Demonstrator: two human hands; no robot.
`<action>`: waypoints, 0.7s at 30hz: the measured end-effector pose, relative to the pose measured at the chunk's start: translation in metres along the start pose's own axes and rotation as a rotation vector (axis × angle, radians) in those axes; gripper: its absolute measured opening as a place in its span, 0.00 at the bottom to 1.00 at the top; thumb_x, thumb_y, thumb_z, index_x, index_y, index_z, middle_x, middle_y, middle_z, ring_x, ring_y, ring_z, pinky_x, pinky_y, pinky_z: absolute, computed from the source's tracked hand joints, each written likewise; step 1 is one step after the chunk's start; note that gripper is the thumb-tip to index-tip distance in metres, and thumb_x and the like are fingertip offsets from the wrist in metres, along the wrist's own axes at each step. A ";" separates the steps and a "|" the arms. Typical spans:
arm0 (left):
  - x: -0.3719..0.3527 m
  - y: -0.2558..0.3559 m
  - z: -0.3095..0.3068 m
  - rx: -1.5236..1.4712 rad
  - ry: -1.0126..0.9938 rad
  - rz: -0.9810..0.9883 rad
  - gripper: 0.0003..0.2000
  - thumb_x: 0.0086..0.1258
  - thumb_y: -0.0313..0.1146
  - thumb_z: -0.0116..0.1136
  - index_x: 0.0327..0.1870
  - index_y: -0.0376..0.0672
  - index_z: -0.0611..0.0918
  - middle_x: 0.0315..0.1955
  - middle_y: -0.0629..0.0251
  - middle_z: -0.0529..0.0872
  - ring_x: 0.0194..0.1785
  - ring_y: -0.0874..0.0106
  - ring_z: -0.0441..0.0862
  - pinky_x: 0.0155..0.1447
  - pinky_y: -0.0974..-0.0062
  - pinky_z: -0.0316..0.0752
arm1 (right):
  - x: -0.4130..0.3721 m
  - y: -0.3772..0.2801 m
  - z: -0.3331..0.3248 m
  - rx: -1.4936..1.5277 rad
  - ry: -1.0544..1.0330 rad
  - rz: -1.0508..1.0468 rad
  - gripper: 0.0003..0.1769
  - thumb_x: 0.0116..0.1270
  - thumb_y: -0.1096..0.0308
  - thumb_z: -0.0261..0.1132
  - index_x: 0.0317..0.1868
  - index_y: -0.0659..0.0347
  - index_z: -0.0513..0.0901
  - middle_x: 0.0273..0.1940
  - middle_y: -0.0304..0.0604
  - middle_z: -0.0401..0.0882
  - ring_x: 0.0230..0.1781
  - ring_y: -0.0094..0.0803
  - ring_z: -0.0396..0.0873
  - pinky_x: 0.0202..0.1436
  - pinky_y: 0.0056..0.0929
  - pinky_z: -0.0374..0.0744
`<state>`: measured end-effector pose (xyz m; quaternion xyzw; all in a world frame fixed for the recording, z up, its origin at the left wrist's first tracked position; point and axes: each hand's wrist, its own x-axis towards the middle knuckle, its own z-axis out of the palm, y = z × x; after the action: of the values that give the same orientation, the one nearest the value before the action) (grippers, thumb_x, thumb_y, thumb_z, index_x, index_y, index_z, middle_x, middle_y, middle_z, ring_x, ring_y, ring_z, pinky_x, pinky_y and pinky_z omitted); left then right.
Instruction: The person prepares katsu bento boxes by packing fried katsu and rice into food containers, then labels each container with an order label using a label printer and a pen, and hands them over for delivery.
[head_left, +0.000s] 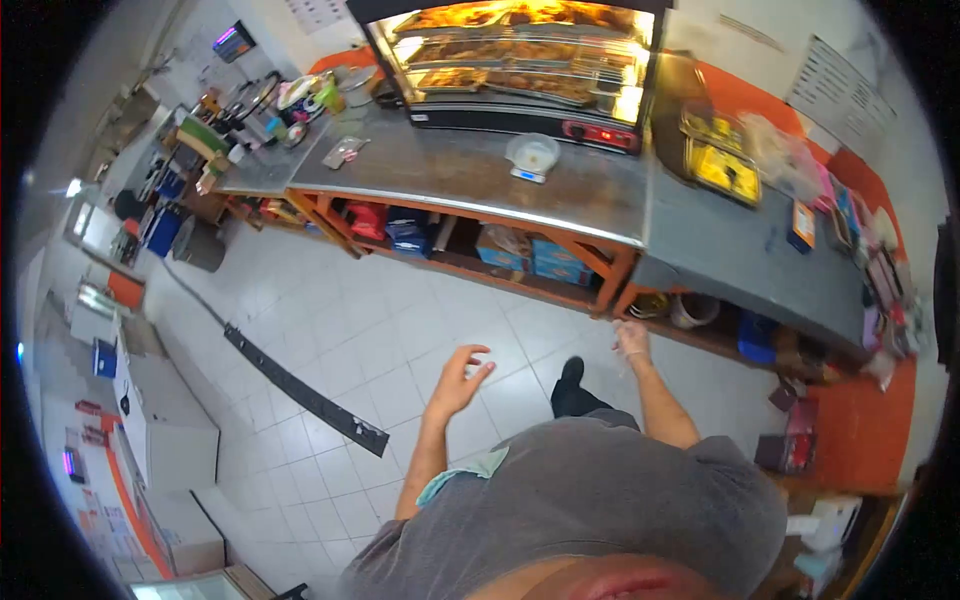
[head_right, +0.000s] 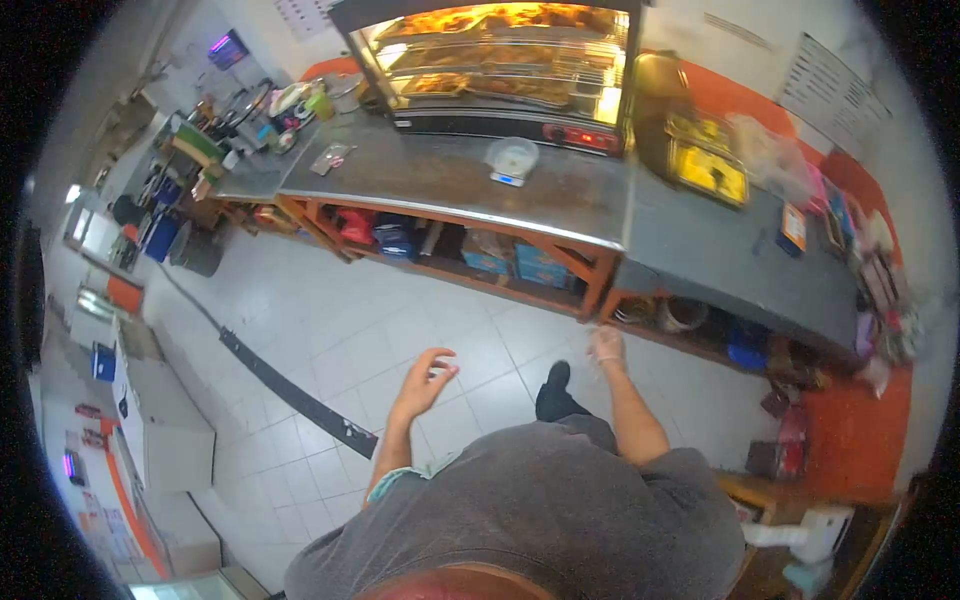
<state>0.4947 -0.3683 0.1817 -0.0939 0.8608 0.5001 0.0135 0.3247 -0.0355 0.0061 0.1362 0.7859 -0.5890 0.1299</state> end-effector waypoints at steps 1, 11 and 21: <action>0.015 -0.003 -0.001 0.002 -0.022 -0.047 0.18 0.64 0.38 0.60 0.52 0.43 0.75 0.49 0.63 0.79 0.48 0.69 0.79 0.49 0.69 0.73 | 0.027 -0.032 0.008 -0.022 -0.010 -0.048 0.14 0.59 0.60 0.62 0.26 0.64 0.79 0.17 0.42 0.76 0.17 0.31 0.77 0.22 0.32 0.73; 0.126 -0.023 -0.084 -0.148 0.202 -0.291 0.25 0.64 0.43 0.61 0.58 0.42 0.72 0.54 0.54 0.75 0.51 0.63 0.76 0.54 0.67 0.73 | 0.243 -0.289 0.220 -0.348 0.018 -0.670 0.13 0.57 0.59 0.62 0.33 0.61 0.80 0.34 0.53 0.81 0.37 0.49 0.78 0.44 0.44 0.75; 0.153 -0.156 -0.210 -0.056 0.557 -0.588 0.22 0.63 0.41 0.62 0.56 0.40 0.74 0.51 0.53 0.78 0.47 0.62 0.80 0.50 0.69 0.75 | 0.265 -0.367 0.526 -0.497 -0.652 -0.756 0.13 0.60 0.59 0.60 0.33 0.59 0.81 0.36 0.52 0.82 0.38 0.44 0.81 0.44 0.39 0.77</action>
<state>0.3867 -0.6475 0.1346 -0.4682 0.7541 0.4535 -0.0803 -0.0329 -0.6241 0.0931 -0.3793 0.8144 -0.4033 0.1740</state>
